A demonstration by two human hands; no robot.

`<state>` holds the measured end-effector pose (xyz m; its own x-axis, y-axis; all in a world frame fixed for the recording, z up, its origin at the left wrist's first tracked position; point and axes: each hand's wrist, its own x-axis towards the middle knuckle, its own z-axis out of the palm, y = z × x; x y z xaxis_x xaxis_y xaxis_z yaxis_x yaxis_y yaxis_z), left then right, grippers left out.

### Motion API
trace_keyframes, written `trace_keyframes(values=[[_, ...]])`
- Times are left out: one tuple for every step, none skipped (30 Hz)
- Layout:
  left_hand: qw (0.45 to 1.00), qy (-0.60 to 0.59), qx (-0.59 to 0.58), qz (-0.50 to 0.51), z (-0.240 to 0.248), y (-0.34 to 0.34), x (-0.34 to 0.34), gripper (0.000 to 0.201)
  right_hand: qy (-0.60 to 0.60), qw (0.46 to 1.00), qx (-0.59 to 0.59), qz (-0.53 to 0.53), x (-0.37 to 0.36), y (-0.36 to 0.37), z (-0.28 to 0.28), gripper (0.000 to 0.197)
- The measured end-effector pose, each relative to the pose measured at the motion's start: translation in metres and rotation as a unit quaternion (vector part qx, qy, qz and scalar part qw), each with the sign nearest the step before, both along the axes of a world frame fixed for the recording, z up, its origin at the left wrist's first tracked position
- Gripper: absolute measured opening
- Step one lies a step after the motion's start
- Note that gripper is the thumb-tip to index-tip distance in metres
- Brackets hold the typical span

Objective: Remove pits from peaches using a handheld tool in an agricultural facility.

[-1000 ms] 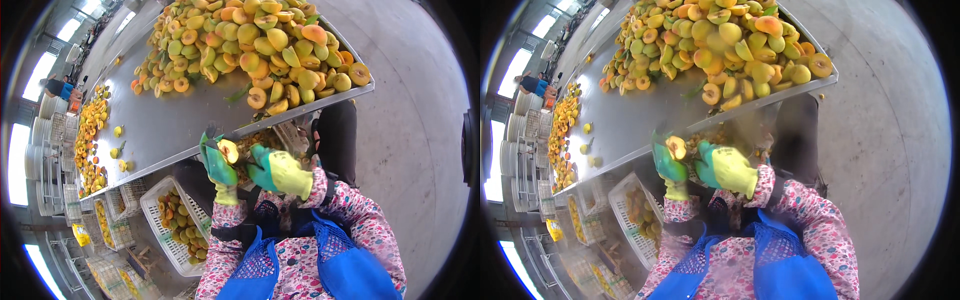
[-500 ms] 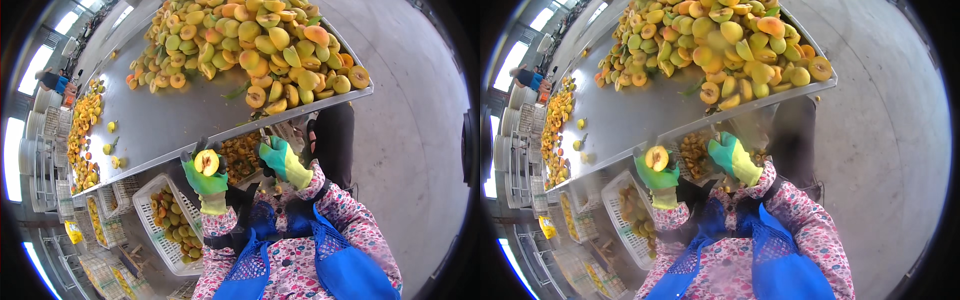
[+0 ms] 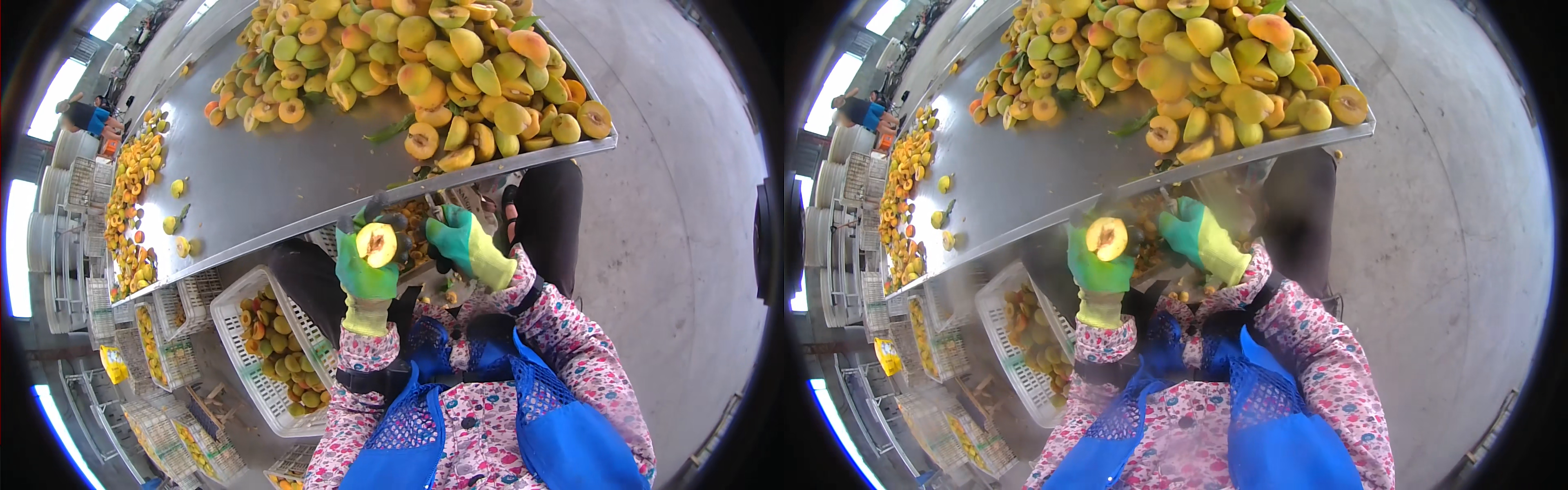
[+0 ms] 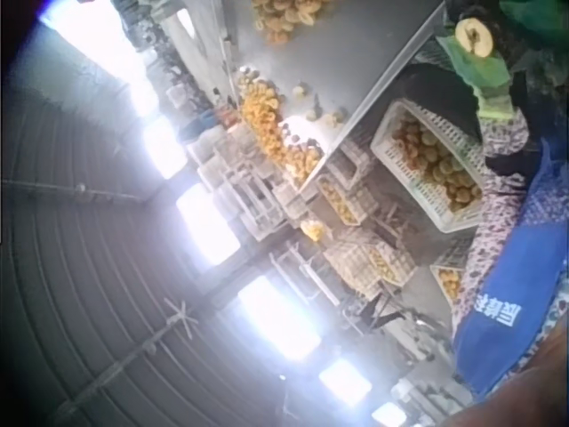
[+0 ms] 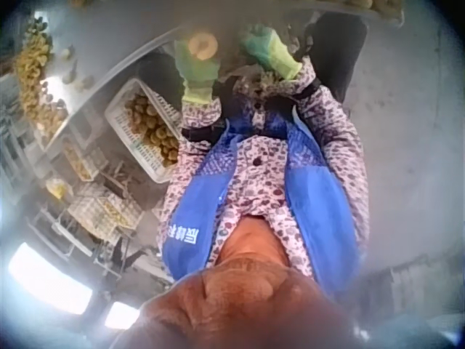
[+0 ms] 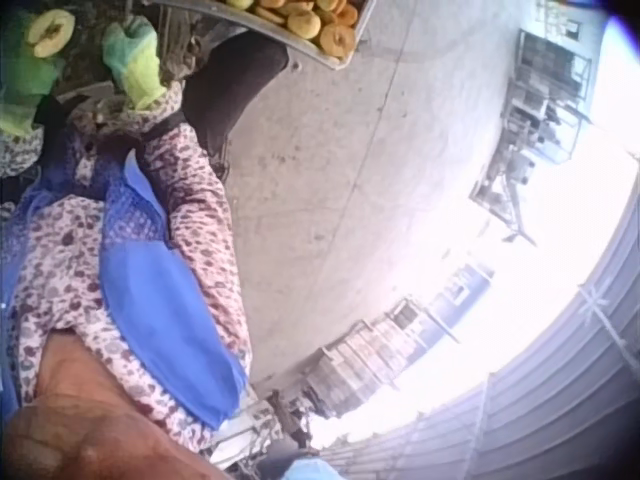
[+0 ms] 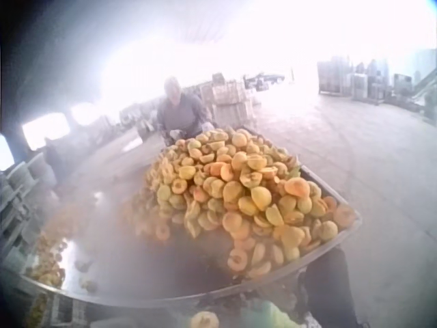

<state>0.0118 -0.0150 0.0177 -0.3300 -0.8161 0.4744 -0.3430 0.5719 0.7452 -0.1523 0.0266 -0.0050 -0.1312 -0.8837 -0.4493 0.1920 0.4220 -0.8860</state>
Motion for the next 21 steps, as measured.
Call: trace_keyframes(values=[[1.000,0.023,0.003,0.006,-0.004,0.001,0.000,0.050,0.008,0.999,0.026,0.040,-0.003,0.000,0.020,0.030],[1.000,-0.003,-0.015,0.027,-0.003,0.002,0.004,0.051,0.042,0.998,-0.011,0.050,-0.003,0.004,0.046,0.030],[0.998,-0.025,-0.032,0.042,-0.001,0.004,0.004,0.052,0.078,0.994,-0.044,0.056,-0.005,0.012,0.073,0.029],[0.999,-0.024,-0.019,0.038,0.007,0.006,0.001,0.053,0.113,0.989,-0.079,0.061,-0.004,0.018,0.086,0.028],[0.999,-0.023,-0.007,0.033,0.014,0.008,-0.003,0.053,0.150,0.975,-0.162,0.024,0.004,0.022,0.077,0.025],[0.999,-0.020,0.004,0.025,0.019,0.009,-0.007,0.053,0.196,0.950,-0.242,-0.017,0.012,0.027,0.070,0.022],[0.999,-0.025,-0.017,0.031,0.010,0.009,-0.003,0.050,0.287,0.932,-0.216,0.051,0.016,0.025,0.067,0.021],[0.998,-0.030,-0.038,0.039,0.002,0.008,0.000,0.048,0.374,0.901,-0.186,0.118,0.019,0.023,0.060,0.021],[0.998,-0.025,-0.025,0.044,0.004,0.011,-0.003,0.047,0.397,0.886,-0.200,0.131,0.023,0.026,0.053,0.023],[0.999,-0.021,-0.012,0.048,0.007,0.013,-0.006,0.046,0.395,0.885,-0.204,0.139,0.024,0.028,0.050,0.023],[0.998,-0.031,-0.003,0.055,0.013,0.014,-0.008,0.045,0.394,0.883,-0.208,0.147,0.025,0.028,0.050,0.023],[0.997,-0.039,0.008,0.061,0.018,0.015,-0.012,0.043,0.391,0.883,-0.209,0.156,0.027,0.030,0.051,0.023],[0.997,-0.031,0.018,0.065,0.020,0.017,-0.016,0.041,0.422,0.843,-0.314,0.116,0.027,0.032,0.050,0.024],[0.997,-0.023,0.028,0.069,0.020,0.018,-0.018,0.039,0.403,0.860,-0.294,0.107,0.029,0.033,0.047,0.023],[0.997,-0.015,0.048,0.067,0.016,0.018,-0.017,0.037,0.385,0.875,-0.276,0.099,0.031,0.034,0.044,0.022],[0.996,-0.008,0.067,0.064,0.011,0.017,-0.016,0.036,0.366,0.890,-0.257,0.090,0.033,0.035,0.042,0.022],[0.994,0.019,0.091,0.061,0.008,0.016,-0.016,0.036,0.357,0.896,-0.249,0.087,0.035,0.036,0.042,0.021],[0.990,0.047,0.116,0.061,0.006,0.017,-0.015,0.036,0.347,0.903,-0.239,0.084,0.038,0.036,0.043,0.021],[0.983,0.095,0.146,0.061,0.004,0.017,-0.016,0.038,0.337,0.909,-0.230,0.080,0.041,0.037,0.043,0.021],[0.976,0.125,0.164,0.065,0.003,0.018,-0.017,0.038,0.320,0.918,-0.218,0.083,0.044,0.037,0.044,0.021],[0.968,0.158,0.180,0.067,0.003,0.019,-0.018,0.039,0.306,0.926,-0.205,0.086,0.045,0.037,0.044,0.021]])
